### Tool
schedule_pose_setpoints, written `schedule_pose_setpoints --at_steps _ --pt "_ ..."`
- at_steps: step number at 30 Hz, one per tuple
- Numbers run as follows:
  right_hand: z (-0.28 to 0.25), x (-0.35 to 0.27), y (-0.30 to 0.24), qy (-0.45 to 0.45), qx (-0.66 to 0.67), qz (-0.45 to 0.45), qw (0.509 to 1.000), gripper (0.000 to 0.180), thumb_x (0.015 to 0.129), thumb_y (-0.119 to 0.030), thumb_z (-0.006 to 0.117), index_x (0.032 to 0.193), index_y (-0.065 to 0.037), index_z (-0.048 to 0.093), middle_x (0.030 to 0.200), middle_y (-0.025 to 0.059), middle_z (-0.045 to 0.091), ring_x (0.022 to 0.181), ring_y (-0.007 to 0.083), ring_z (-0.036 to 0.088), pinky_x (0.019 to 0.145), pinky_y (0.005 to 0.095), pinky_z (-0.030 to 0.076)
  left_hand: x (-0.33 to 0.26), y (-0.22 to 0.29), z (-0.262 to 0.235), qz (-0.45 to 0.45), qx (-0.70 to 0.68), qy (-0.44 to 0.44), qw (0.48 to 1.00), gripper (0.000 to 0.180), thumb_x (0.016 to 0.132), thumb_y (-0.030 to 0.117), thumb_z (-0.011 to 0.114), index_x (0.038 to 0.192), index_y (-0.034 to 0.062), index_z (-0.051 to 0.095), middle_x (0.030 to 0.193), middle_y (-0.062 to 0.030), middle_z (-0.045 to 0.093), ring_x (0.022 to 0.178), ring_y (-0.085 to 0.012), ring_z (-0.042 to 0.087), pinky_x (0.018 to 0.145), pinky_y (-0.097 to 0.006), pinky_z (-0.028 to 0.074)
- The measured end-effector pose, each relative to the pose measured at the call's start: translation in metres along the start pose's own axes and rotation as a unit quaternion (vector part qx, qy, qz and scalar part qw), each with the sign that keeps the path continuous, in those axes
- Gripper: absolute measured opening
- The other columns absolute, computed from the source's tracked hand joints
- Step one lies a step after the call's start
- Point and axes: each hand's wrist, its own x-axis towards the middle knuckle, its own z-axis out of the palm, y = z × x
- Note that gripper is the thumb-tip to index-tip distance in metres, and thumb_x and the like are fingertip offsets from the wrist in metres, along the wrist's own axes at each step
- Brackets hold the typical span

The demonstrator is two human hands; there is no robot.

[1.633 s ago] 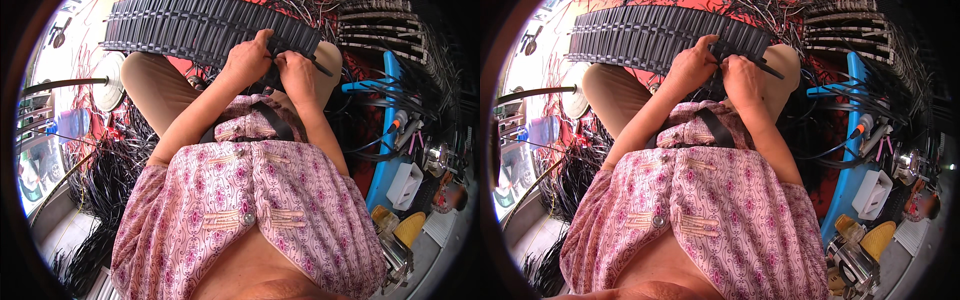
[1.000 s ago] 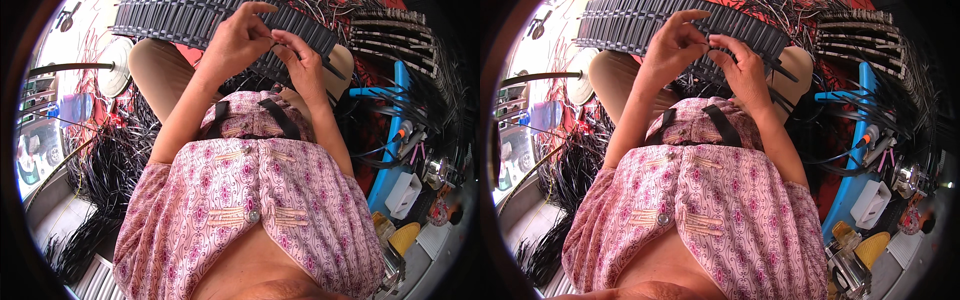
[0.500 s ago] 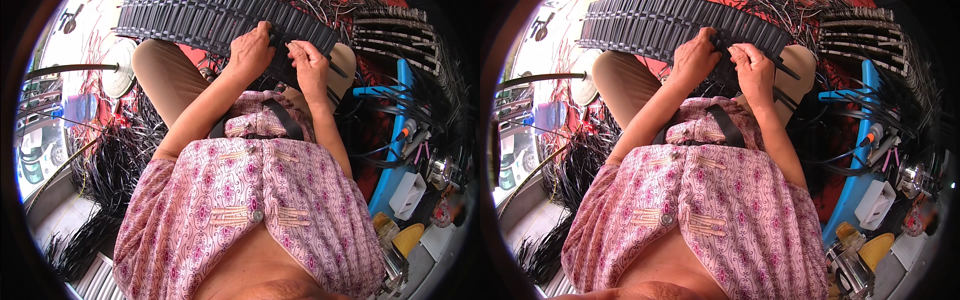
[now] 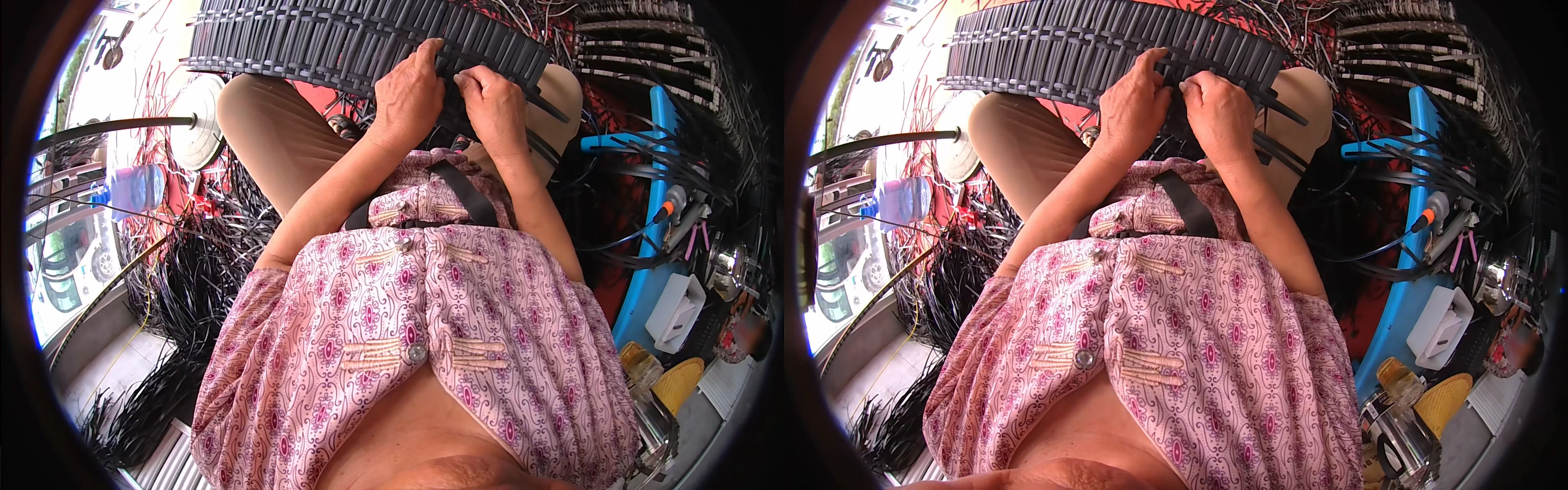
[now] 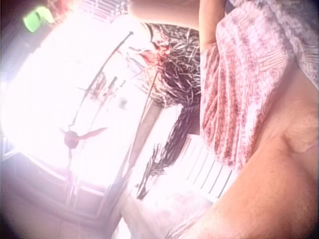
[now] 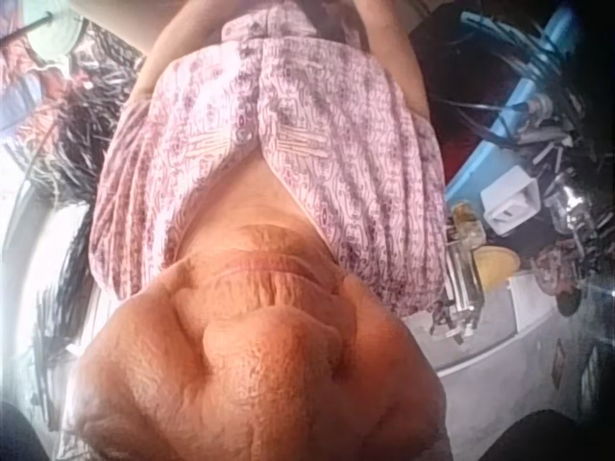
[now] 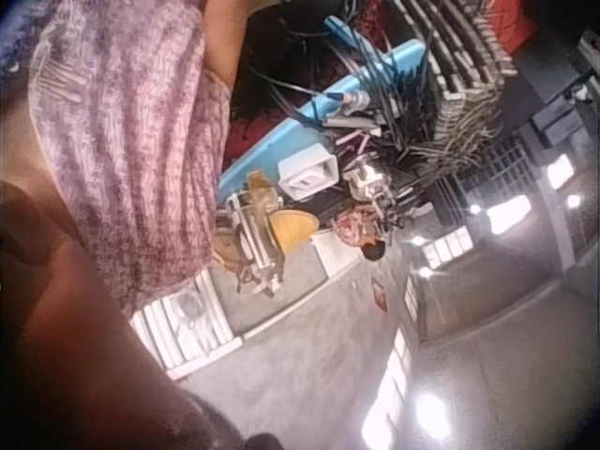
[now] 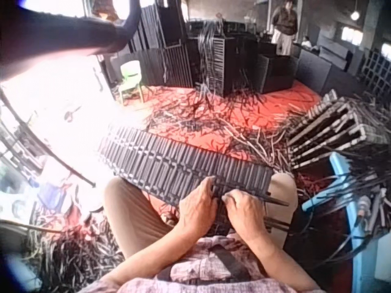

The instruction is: The person weaves a black plastic strip into a rectangular basket frame, threading it through vertical rods and tightening the weave. The person adjusts the basket orientation and continues weaving along the edge.

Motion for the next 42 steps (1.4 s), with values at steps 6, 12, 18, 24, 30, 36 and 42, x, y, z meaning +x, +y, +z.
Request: schedule_pose_setpoints --at_steps 6,12,18,24,30,36,42 --pt "0.001 0.001 -0.001 -0.011 -0.033 -0.003 0.999 0.021 0.092 -0.023 0.064 0.086 -0.005 0.072 0.082 0.0181 0.071 0.077 0.0388 0.070 0.071 0.0479 0.055 0.008 -0.010 0.001 -0.163 -0.217 -0.045 0.961 0.055 0.076 0.008 0.076 0.127 0.0074 0.056 0.090 -0.0096 0.072 0.084 -0.0265 0.071 0.076 -0.037 0.056" --pt "-0.002 0.009 -0.008 -0.087 -0.114 0.017 0.990 0.024 0.092 -0.024 0.061 0.083 -0.004 0.070 0.080 0.0201 0.071 0.078 0.0399 0.069 0.073 0.0500 0.055 0.009 -0.029 0.008 -0.169 -0.284 -0.056 0.942 0.052 0.075 0.005 0.079 0.122 0.0009 0.059 0.089 -0.0086 0.072 0.079 -0.0171 0.069 0.072 -0.030 0.055" --pt "-0.001 0.012 -0.004 -0.108 -0.123 -0.017 0.986 0.021 0.091 -0.022 0.063 0.083 -0.003 0.068 0.078 0.0210 0.070 0.078 0.0409 0.069 0.073 0.0510 0.055 0.009 -0.033 0.005 -0.152 -0.300 -0.076 0.939 0.051 0.076 0.004 0.076 0.124 0.0009 0.058 0.096 -0.0119 0.074 0.085 -0.0197 0.072 0.075 -0.031 0.056" --pt "0.002 0.015 -0.002 -0.112 -0.126 -0.040 0.985 0.019 0.091 -0.019 0.063 0.083 -0.003 0.068 0.079 0.0207 0.070 0.078 0.0405 0.069 0.072 0.0515 0.054 0.010 -0.023 -0.011 -0.126 -0.290 -0.105 0.943 0.050 0.079 0.000 0.070 0.127 0.0029 0.057 0.108 -0.0163 0.074 0.091 -0.0222 0.073 0.080 -0.033 0.057" --pt "0.005 0.012 -0.003 -0.098 -0.133 -0.064 0.984 0.016 0.089 -0.016 0.063 0.081 -0.003 0.068 0.081 0.0202 0.070 0.079 0.0395 0.070 0.072 0.0507 0.055 0.011 -0.025 -0.014 -0.001 -0.136 -0.119 0.984 0.047 0.081 0.001 0.063 0.127 0.0059 0.057 0.101 -0.0148 0.075 0.087 -0.0281 0.073 0.078 -0.036 0.057" --pt "0.007 0.006 -0.011 -0.076 -0.166 -0.056 0.982 0.015 0.090 -0.015 0.063 0.080 -0.004 0.066 0.085 0.0187 0.071 0.079 0.0376 0.071 0.071 0.0481 0.056 0.023 -0.032 -0.017 0.016 -0.140 -0.164 0.976 0.048 0.080 0.000 0.065 0.127 0.0067 0.056 0.090 -0.0125 0.073 0.083 -0.0286 0.072 0.076 -0.035 0.056" --pt "0.012 -0.001 -0.022 -0.029 -0.147 -0.001 0.989 0.015 0.090 -0.020 0.069 0.096 -0.006 0.068 0.089 0.0157 0.073 0.083 0.0370 0.070 0.072 0.0468 0.055 0.023 -0.033 -0.020 -0.009 -0.212 -0.165 0.963 0.046 0.078 0.003 0.069 0.122 0.0053 0.057 0.085 -0.0124 0.072 0.082 -0.0306 0.071 0.073 -0.039 0.056"
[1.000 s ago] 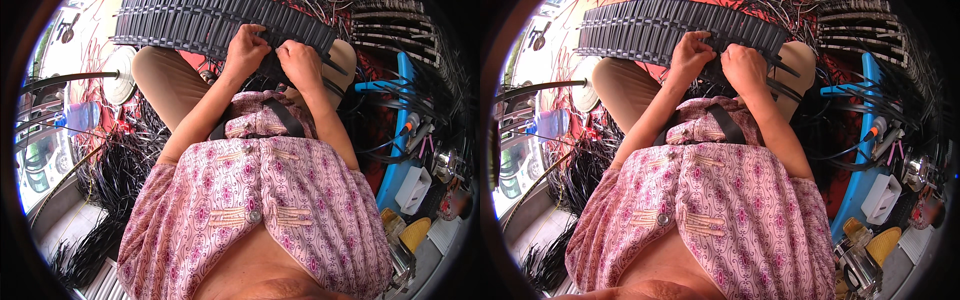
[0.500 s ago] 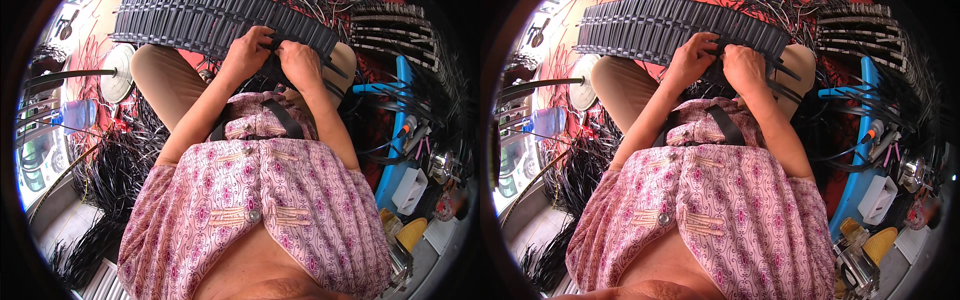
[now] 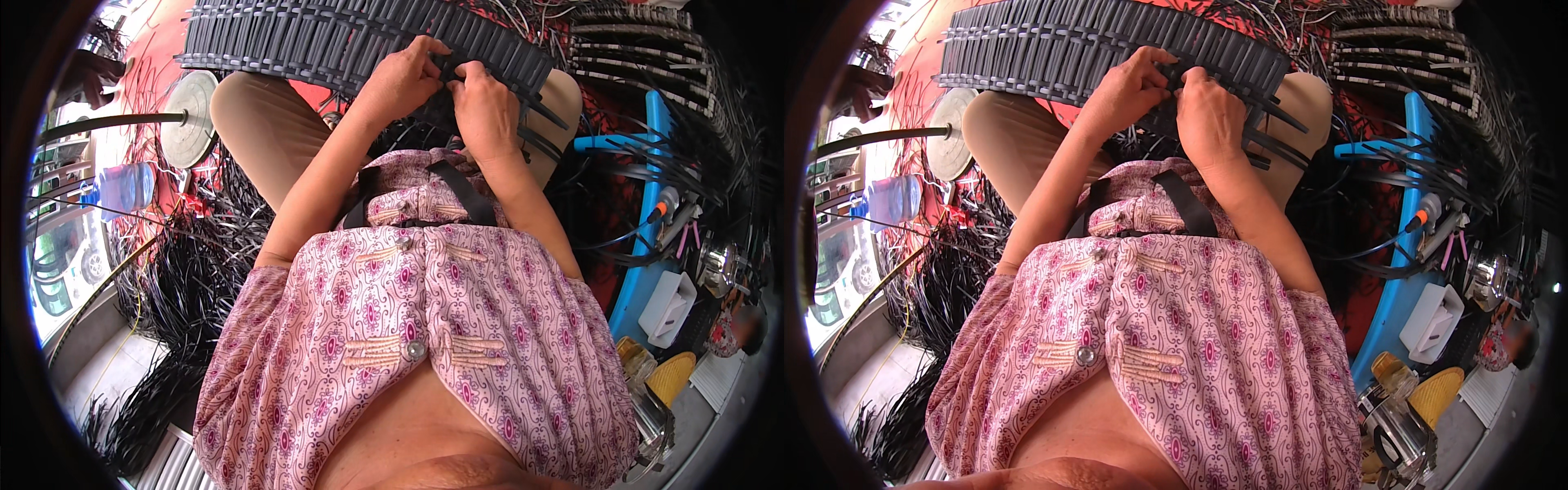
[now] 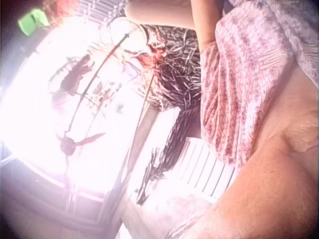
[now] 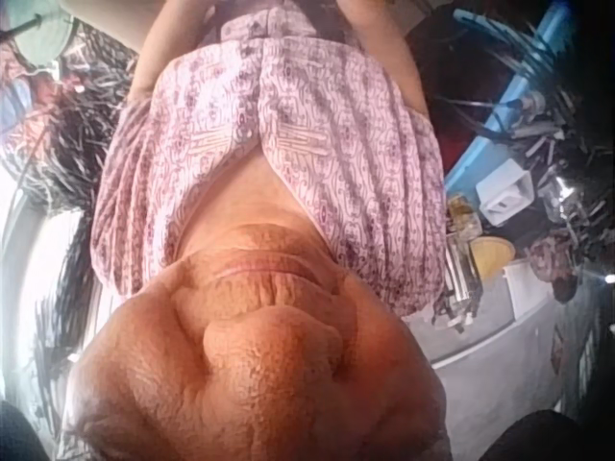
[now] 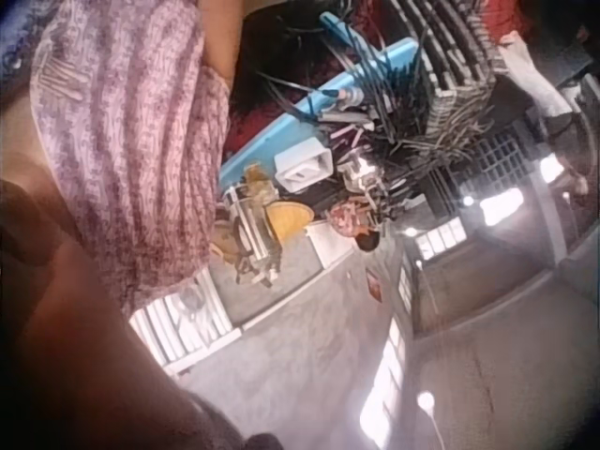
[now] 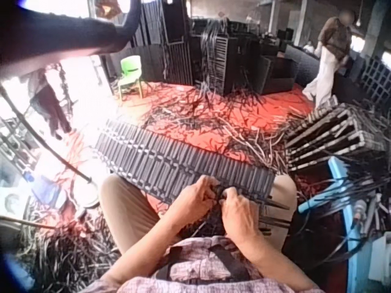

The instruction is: The person weaves a black plastic strip into a rectangular basket frame, threading it through vertical rods and tightening the weave. The person adjusts the basket orientation and continues weaving along the edge.

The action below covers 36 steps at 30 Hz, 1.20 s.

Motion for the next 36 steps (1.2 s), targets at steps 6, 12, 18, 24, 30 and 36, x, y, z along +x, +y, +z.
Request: schedule_pose_setpoints --at_steps 6,12,18,24,30,36 --pt "0.009 0.002 0.011 0.018 0.078 -0.073 0.994 0.010 0.089 -0.010 0.070 0.096 -0.004 0.065 0.090 0.0150 0.073 0.083 0.0356 0.071 0.071 0.0433 0.056 -0.002 0.003 0.002 -0.018 0.043 0.006 0.999 0.048 0.079 0.004 0.073 0.124 0.0054 0.057 0.086 -0.0116 0.073 0.082 -0.0260 0.072 0.073 -0.035 0.056" --pt "0.015 0.006 0.010 0.037 0.133 -0.099 0.985 0.011 0.089 -0.008 0.070 0.095 -0.003 0.064 0.089 0.0146 0.072 0.082 0.0357 0.071 0.069 0.0419 0.056 -0.005 0.001 -0.004 -0.046 -0.006 0.018 0.999 0.049 0.079 0.002 0.077 0.124 0.0049 0.059 0.089 -0.0095 0.072 0.082 -0.0177 0.070 0.074 -0.030 0.056" --pt "0.010 -0.001 0.003 0.006 0.127 -0.087 0.988 0.016 0.089 -0.011 0.069 0.102 -0.004 0.060 0.096 0.0157 0.072 0.087 0.0367 0.070 0.075 0.0449 0.056 -0.005 -0.013 -0.011 -0.063 -0.063 0.039 0.995 0.042 0.080 0.001 0.074 0.121 0.0047 0.063 0.086 -0.0056 0.069 0.079 -0.0117 0.065 0.072 -0.025 0.052" --pt "-0.001 -0.022 -0.010 0.015 0.109 -0.091 0.990 0.020 0.089 -0.011 0.069 0.105 -0.004 0.062 0.100 0.0149 0.069 0.095 0.0348 0.067 0.082 0.0431 0.054 -0.005 -0.020 -0.037 -0.080 -0.149 0.070 0.983 0.038 0.077 0.003 0.073 0.114 0.0022 0.066 0.083 -0.0056 0.069 0.078 -0.0114 0.064 0.070 -0.026 0.051" --pt "-0.012 0.002 -0.017 0.089 0.177 -0.132 0.971 0.022 0.087 -0.013 0.073 0.105 -0.005 0.065 0.100 0.0112 0.069 0.091 0.0338 0.067 0.080 0.0404 0.055 -0.008 -0.006 -0.080 -0.103 -0.137 0.118 0.978 0.040 0.081 -0.002 0.066 0.121 0.0018 0.065 0.090 -0.0034 0.069 0.082 -0.0090 0.062 0.074 -0.022 0.048" --pt "0.001 0.037 -0.027 -0.010 0.417 -0.148 0.897 0.024 0.095 -0.020 0.070 0.111 -0.002 0.071 0.096 0.0089 0.073 0.087 0.0195 0.071 0.079 0.0302 0.055 -0.006 0.046 -0.084 -0.059 -0.229 0.104 0.966 0.047 0.077 -0.011 0.062 0.122 -0.0002 0.057 0.086 -0.0036 0.066 0.074 -0.0104 0.060 0.066 -0.022 0.047"
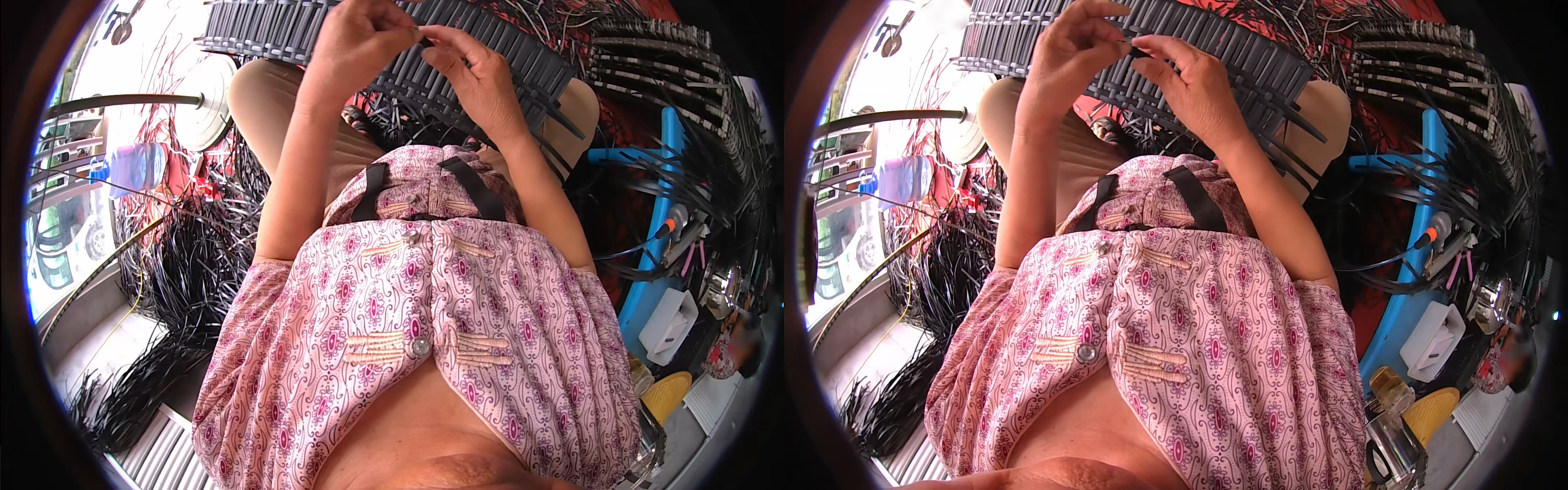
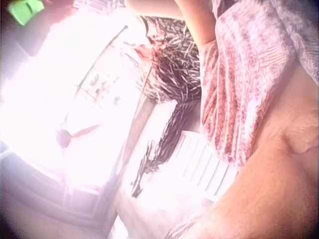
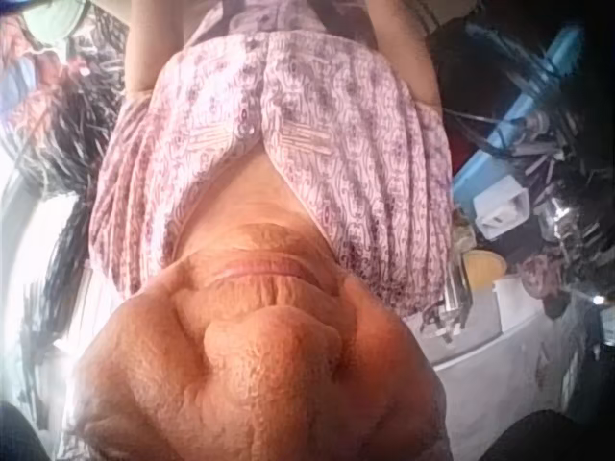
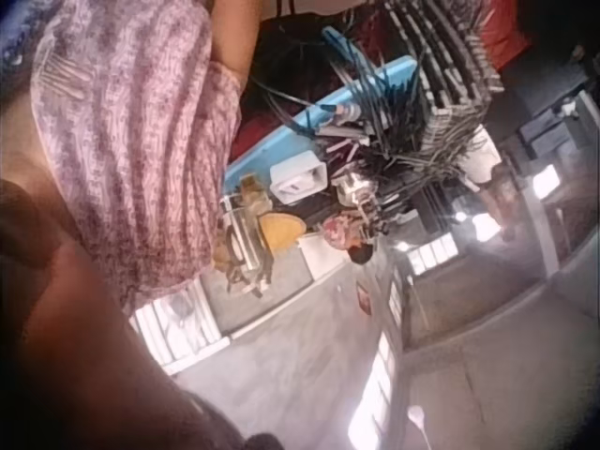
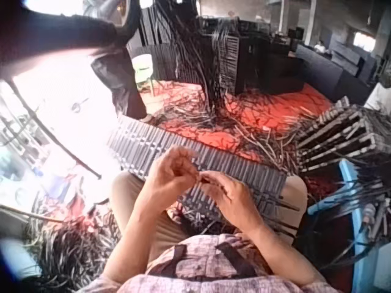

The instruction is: The person weaves a black plastic strip into a rectangular basket frame, threading it through vertical rods and tightening the weave. The person adjusts the basket orientation and continues weaving along the edge.

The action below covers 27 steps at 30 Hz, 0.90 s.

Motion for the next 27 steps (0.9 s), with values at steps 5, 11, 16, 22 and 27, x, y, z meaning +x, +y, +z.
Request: schedule_pose_setpoints --at_steps 5,11,16,22,27 --pt "-0.006 -0.009 0.009 0.002 0.124 0.125 0.984 0.023 0.099 -0.018 0.066 0.110 0.001 0.073 0.087 0.0044 0.073 0.077 0.0082 0.066 0.075 0.0239 0.054 0.000 -0.007 0.009 -0.042 -0.138 0.001 0.990 0.035 0.085 -0.007 0.067 0.118 0.0014 0.058 0.086 -0.0024 0.065 0.074 -0.0078 0.060 0.066 -0.022 0.048" --pt "-0.013 -0.020 0.014 0.110 0.237 0.169 0.950 0.022 0.096 -0.017 0.070 0.105 0.003 0.073 0.094 0.0053 0.075 0.072 0.0057 0.062 0.069 0.0206 0.052 -0.003 -0.074 0.023 0.020 0.315 0.049 0.948 0.034 0.081 0.018 0.076 0.111 0.0087 0.065 0.089 -0.0063 0.075 0.084 -0.0275 0.072 0.075 -0.041 0.054" --pt "-0.011 -0.024 0.020 0.120 0.195 0.164 0.960 0.023 0.095 -0.018 0.072 0.107 0.002 0.074 0.093 0.0041 0.076 0.067 0.0051 0.060 0.064 0.0199 0.049 -0.006 -0.077 0.042 0.048 0.486 0.062 0.870 0.042 0.081 0.023 0.077 0.116 0.0113 0.059 0.085 -0.0061 0.074 0.084 -0.0286 0.072 0.073 -0.042 0.053" --pt "-0.004 -0.025 0.016 0.113 0.125 0.197 0.966 0.022 0.093 -0.016 0.073 0.106 0.002 0.074 0.079 0.0004 0.072 0.064 0.0047 0.058 0.059 0.0209 0.049 -0.006 -0.083 0.049 0.045 0.480 0.076 0.873 0.037 0.084 0.020 0.067 0.118 0.0109 0.058 0.086 -0.0098 0.074 0.084 -0.0340 0.071 0.073 -0.047 0.053" --pt "-0.002 -0.025 0.009 0.108 0.091 0.217 0.966 0.020 0.092 -0.013 0.072 0.106 0.002 0.074 0.082 0.0016 0.072 0.065 0.0050 0.060 0.061 0.0216 0.051 -0.003 -0.077 0.039 0.015 0.422 0.052 0.905 0.037 0.083 0.019 0.070 0.118 0.0083 0.061 0.086 -0.0105 0.075 0.086 -0.0322 0.072 0.077 -0.043 0.055"
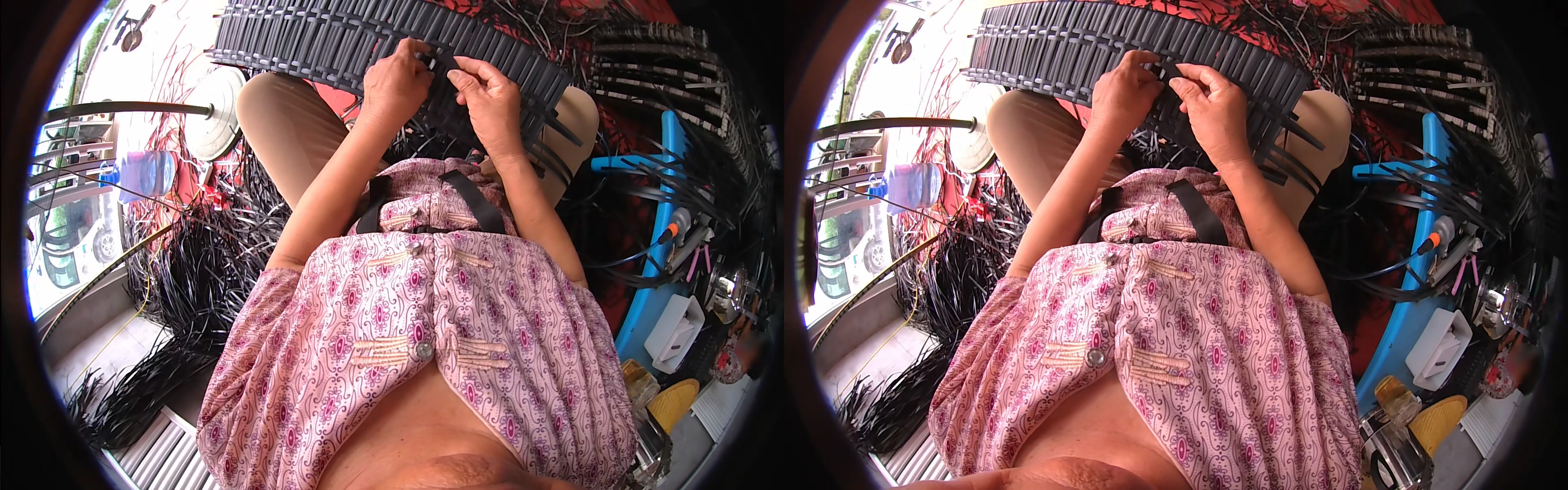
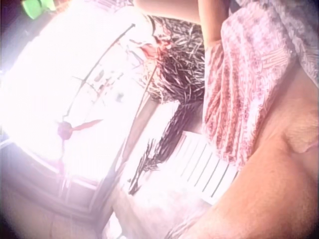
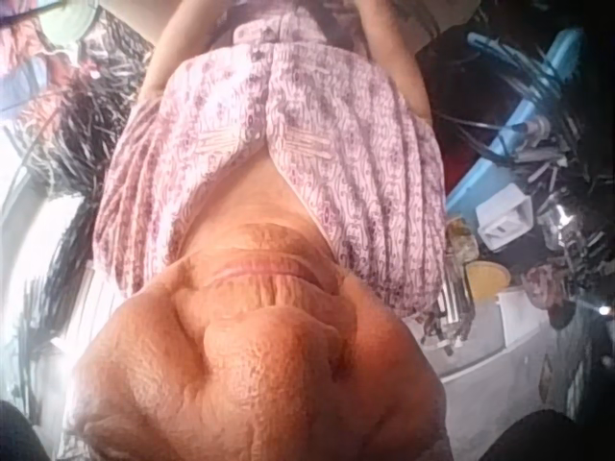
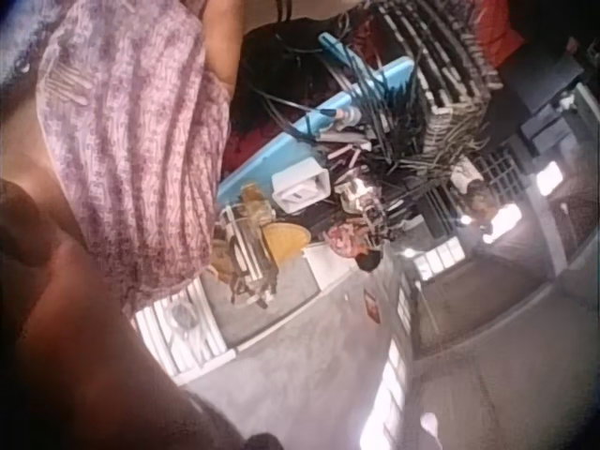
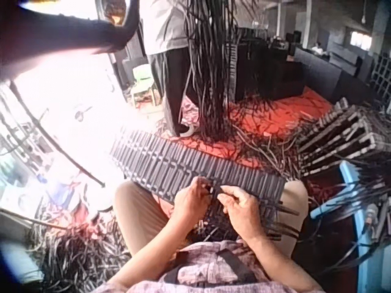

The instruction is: The person weaves a black plastic strip into a rectangular basket frame, threading it through vertical rods and tightening the weave. The person adjusts the basket orientation and continues weaving along the edge.

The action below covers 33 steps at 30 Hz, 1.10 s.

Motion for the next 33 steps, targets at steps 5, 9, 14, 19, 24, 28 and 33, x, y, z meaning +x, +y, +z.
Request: schedule_pose_setpoints --at_steps 5,9,14,19,24,28,33 --pt "0.006 0.004 0.003 0.005 -0.136 -0.072 0.988 0.021 0.089 -0.012 0.073 0.106 0.001 0.073 0.088 0.0082 0.074 0.072 0.0149 0.066 0.068 0.0281 0.054 -0.001 -0.006 0.000 0.006 -0.062 0.015 0.998 0.035 0.084 0.012 0.069 0.118 0.0066 0.062 0.090 -0.0107 0.076 0.087 -0.0304 0.073 0.080 -0.040 0.055" --pt "0.009 0.011 0.012 0.005 -0.281 -0.167 0.945 0.017 0.086 -0.011 0.072 0.098 0.002 0.073 0.092 0.0185 0.074 0.081 0.0324 0.073 0.074 0.0397 0.057 -0.001 -0.009 0.001 0.006 -0.079 0.021 0.997 0.034 0.084 0.009 0.068 0.118 0.0057 0.062 0.090 -0.0112 0.076 0.089 -0.0307 0.073 0.081 -0.039 0.056" --pt "0.010 0.016 0.014 -0.003 -0.346 -0.129 0.929 0.017 0.085 -0.014 0.072 0.096 -0.001 0.075 0.088 0.0196 0.073 0.082 0.0346 0.072 0.076 0.0404 0.057 -0.005 -0.009 0.005 0.000 -0.102 0.033 0.994 0.035 0.085 0.008 0.066 0.119 0.0052 0.062 0.090 -0.0130 0.075 0.089 -0.0322 0.072 0.083 -0.039 0.056" --pt "0.016 0.015 0.005 -0.010 -0.384 -0.109 0.917 0.014 0.083 -0.012 0.065 0.086 -0.002 0.075 0.084 0.0218 0.071 0.082 0.0385 0.070 0.079 0.0464 0.056 -0.005 -0.010 0.009 0.024 -0.116 0.060 0.991 0.034 0.087 0.011 0.063 0.121 0.0053 0.057 0.091 -0.0150 0.074 0.088 -0.0387 0.070 0.080 -0.048 0.054" --pt "0.019 0.019 0.024 -0.035 -0.383 -0.146 0.912 0.013 0.085 -0.015 0.066 0.086 -0.004 0.073 0.084 0.0211 0.068 0.083 0.0405 0.068 0.076 0.0504 0.054 -0.008 -0.013 0.012 0.035 -0.096 0.065 0.993 0.039 0.087 0.009 0.059 0.125 0.0084 0.050 0.086 -0.0188 0.071 0.080 -0.0431 0.068 0.072 -0.054 0.052" --pt "0.021 0.021 0.024 -0.038 -0.386 -0.136 0.911 0.012 0.083 -0.010 0.067 0.088 -0.006 0.077 0.085 0.0194 0.072 0.080 0.0382 0.070 0.075 0.0458 0.057 -0.010 -0.021 0.009 0.035 -0.118 0.037 0.992 0.045 0.085 0.009 0.061 0.129 0.0085 0.048 0.091 -0.0187 0.072 0.087 -0.0426 0.068 0.076 -0.053 0.053" --pt "0.021 0.021 0.025 -0.032 -0.413 -0.095 0.905 0.011 0.083 -0.016 0.069 0.087 -0.009 0.077 0.086 0.0174 0.072 0.083 0.0366 0.070 0.077 0.0466 0.056 -0.006 -0.016 -0.001 0.042 -0.175 0.010 0.984 0.042 0.083 0.009 0.065 0.124 0.0057 0.054 0.091 -0.0186 0.073 0.086 -0.0409 0.070 0.077 -0.049 0.055"
